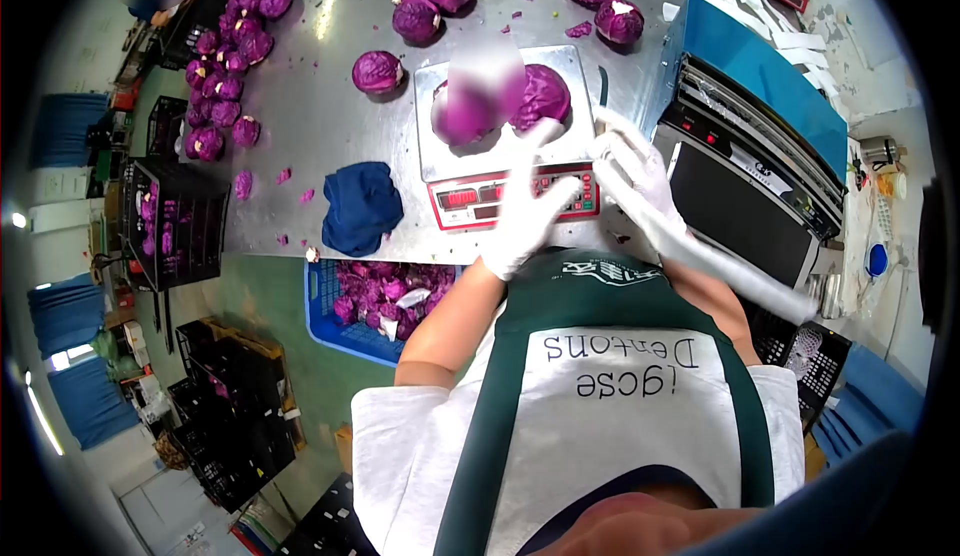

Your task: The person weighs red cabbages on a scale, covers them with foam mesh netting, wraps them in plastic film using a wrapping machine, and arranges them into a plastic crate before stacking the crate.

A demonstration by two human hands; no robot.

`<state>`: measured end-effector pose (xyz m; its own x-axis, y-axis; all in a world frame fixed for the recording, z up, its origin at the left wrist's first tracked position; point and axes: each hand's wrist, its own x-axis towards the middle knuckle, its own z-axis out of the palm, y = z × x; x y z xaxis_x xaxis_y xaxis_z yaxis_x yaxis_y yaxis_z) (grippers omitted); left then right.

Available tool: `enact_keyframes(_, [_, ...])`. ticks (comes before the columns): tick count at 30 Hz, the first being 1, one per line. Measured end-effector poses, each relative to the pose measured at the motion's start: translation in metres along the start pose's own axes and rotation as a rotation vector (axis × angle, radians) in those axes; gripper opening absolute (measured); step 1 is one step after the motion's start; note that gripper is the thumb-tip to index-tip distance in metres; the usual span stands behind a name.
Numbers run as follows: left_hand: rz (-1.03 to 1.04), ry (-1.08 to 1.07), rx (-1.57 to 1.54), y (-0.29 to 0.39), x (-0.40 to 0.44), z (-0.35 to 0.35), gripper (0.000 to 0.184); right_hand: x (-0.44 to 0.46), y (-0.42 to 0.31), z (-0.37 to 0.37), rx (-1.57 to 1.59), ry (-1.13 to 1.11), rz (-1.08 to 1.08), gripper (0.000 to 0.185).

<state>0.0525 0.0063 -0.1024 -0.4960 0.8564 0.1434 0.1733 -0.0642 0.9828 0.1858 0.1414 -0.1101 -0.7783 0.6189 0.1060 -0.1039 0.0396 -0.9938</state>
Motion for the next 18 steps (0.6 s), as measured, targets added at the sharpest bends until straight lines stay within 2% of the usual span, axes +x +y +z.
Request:
enact_keyframes(1, [-0.137, -0.12, -0.277, 0.004, -0.006, 0.015, 0.063, 0.002, -0.013, 0.01, 0.11, 0.073, -0.028, 0.044])
enact_keyframes(2, [-0.15, -0.162, -0.431, 0.001, -0.008, 0.029, 0.06, 0.001, -0.022, 0.014, 0.226, 0.113, -0.016, 0.048])
enact_keyframes(3, [-0.159, -0.205, -0.585, -0.004, -0.01, 0.04, 0.057, -0.002, -0.016, 0.01, 0.097, 0.105, -0.107, 0.051])
enact_keyframes(4, [-0.143, -0.18, -0.608, -0.004, -0.01, 0.044, 0.043, -0.003, -0.013, 0.009, 0.157, 0.129, -0.156, 0.051])
enact_keyframes(5, [-0.219, -0.24, -0.57, -0.004, -0.01, 0.039, 0.038, -0.005, -0.011, 0.01, 0.217, 0.153, -0.202, 0.052])
enact_keyframes(7, [-0.374, -0.352, -0.495, 0.003, -0.01, 0.027, 0.029, -0.007, -0.01, 0.005, 0.227, 0.216, -0.153, 0.053])
enact_keyframes(8, [-0.415, -0.366, -0.557, 0.012, -0.01, 0.026, 0.018, -0.009, -0.011, 0.004, 0.241, 0.234, -0.083, 0.052])
enact_keyframes(9, [-0.374, -0.333, -0.557, 0.009, -0.011, 0.026, 0.019, -0.011, -0.014, 0.003, 0.256, 0.249, -0.012, 0.052])
enact_keyframes(10, [-0.332, -0.299, -0.554, 0.004, -0.011, 0.025, 0.019, -0.013, -0.026, 0.003, 0.173, 0.22, 0.061, 0.05])
enact_keyframes(11, [-0.289, -0.268, -0.551, 0.004, -0.011, 0.025, 0.019, -0.017, -0.026, -0.001, 0.344, 0.12, 0.19, 0.046])
enact_keyframes(13, [-0.275, -0.121, -0.852, -0.003, -0.012, 0.028, 0.017, -0.029, -0.02, -0.007, 0.49, 0.014, 0.417, 0.042])
enact_keyframes(14, [-0.28, -0.122, -1.031, -0.004, -0.009, 0.026, 0.018, -0.037, -0.011, -0.01, 0.587, -0.059, 0.466, 0.041])
enact_keyframes(16, [-0.311, -0.118, -1.279, -0.007, -0.008, 0.025, 0.02, -0.05, 0.012, -0.016, 0.464, -0.236, 0.475, 0.042])
enact_keyframes(17, [-0.338, -0.115, -1.343, -0.011, -0.009, 0.025, 0.021, -0.056, 0.005, -0.018, 0.605, -0.21, 0.541, 0.042])
enact_keyframes(18, [-0.365, -0.11, -1.409, -0.013, -0.009, 0.025, 0.022, -0.056, 0.009, -0.022, 0.621, -0.229, 0.486, 0.043])
